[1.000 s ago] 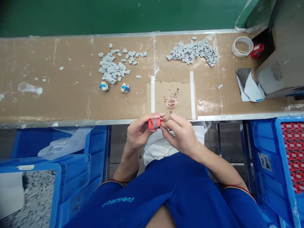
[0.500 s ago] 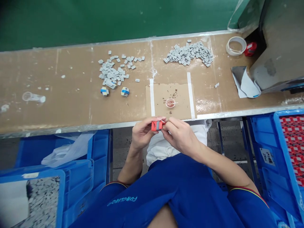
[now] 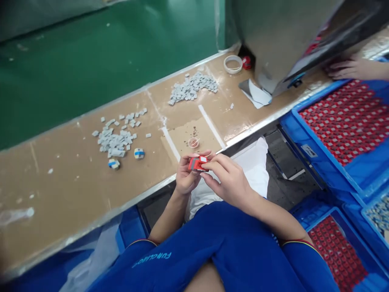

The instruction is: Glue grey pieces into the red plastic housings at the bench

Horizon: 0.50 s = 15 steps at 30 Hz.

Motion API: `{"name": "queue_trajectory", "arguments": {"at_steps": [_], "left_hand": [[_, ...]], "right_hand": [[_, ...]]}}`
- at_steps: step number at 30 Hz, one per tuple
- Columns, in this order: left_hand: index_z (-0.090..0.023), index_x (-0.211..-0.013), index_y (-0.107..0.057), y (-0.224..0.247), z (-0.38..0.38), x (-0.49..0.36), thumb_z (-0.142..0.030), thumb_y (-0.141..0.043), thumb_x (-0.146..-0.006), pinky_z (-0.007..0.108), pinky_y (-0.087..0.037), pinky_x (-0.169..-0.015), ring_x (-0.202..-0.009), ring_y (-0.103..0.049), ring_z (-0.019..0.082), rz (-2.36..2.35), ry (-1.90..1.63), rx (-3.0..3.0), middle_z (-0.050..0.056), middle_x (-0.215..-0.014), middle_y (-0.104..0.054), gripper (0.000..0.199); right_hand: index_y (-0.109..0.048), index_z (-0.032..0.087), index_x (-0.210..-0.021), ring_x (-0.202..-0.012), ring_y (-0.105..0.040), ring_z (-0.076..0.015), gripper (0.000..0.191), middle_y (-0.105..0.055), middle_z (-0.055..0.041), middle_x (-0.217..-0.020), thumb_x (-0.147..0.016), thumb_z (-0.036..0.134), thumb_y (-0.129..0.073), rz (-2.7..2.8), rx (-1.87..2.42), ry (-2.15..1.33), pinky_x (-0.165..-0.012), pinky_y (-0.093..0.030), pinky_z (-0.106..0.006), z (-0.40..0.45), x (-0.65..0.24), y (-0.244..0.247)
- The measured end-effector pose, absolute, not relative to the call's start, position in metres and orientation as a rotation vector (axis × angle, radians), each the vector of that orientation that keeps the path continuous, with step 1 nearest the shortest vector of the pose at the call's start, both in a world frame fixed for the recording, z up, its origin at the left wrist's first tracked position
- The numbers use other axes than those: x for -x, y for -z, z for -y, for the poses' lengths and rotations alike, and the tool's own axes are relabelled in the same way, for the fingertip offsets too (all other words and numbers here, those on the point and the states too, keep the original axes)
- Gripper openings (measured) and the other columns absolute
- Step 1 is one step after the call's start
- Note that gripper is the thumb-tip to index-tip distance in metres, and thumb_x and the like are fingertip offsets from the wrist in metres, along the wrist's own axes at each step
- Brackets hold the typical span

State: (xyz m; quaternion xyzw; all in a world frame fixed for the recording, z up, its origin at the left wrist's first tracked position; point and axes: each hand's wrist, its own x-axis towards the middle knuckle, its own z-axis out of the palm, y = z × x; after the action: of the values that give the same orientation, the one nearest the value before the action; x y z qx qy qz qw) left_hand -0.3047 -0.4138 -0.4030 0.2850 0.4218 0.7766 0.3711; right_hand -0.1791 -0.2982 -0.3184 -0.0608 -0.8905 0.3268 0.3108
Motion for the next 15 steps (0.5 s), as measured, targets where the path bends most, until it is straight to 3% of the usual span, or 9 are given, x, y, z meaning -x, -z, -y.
{"name": "queue_trajectory", "arguments": {"at_steps": [3,8,15], "left_hand": [[-0.026,-0.117,-0.068,0.392,0.404,0.311,-0.045,-0.082,-0.09,0.044,-0.063,-0.102,-0.117,-0.078,0.028,-1.059,-1.893,-0.841,0.013,-0.128,-0.079,0.035],[-0.023,-0.12,-0.072,0.378,0.374,0.314,-0.04,-0.08,-0.092,0.037,-0.064,-0.097,-0.109,-0.08,0.025,-1.058,-1.788,-1.022,0.014,-0.125,-0.081,0.033],[-0.022,-0.125,-0.072,0.347,0.318,0.289,-0.043,-0.077,-0.094,0.033,-0.066,-0.085,-0.107,-0.08,0.025,-1.117,-1.663,-1.133,0.016,-0.129,-0.079,0.038]], "right_hand": [[-0.065,0.019,-0.103,-0.085,-0.068,-0.0205,0.003,-0.071,-0.0075,-0.093,-0.103,0.017,-0.063,2.369,0.297,-0.639,-0.075,-0.057,-0.033,0.299,0.17,0.312],[-0.058,0.02,-0.084,-0.074,-0.062,-0.0174,0.022,-0.064,-0.004,-0.081,-0.106,0.02,-0.056,2.356,0.376,-0.53,-0.066,-0.051,-0.03,0.285,0.157,0.306],[-0.061,0.024,-0.089,-0.074,-0.07,-0.0231,0.011,-0.067,-0.0034,-0.082,-0.095,0.016,-0.066,2.278,0.537,-0.634,-0.061,-0.06,-0.036,0.234,0.121,0.278]]}}
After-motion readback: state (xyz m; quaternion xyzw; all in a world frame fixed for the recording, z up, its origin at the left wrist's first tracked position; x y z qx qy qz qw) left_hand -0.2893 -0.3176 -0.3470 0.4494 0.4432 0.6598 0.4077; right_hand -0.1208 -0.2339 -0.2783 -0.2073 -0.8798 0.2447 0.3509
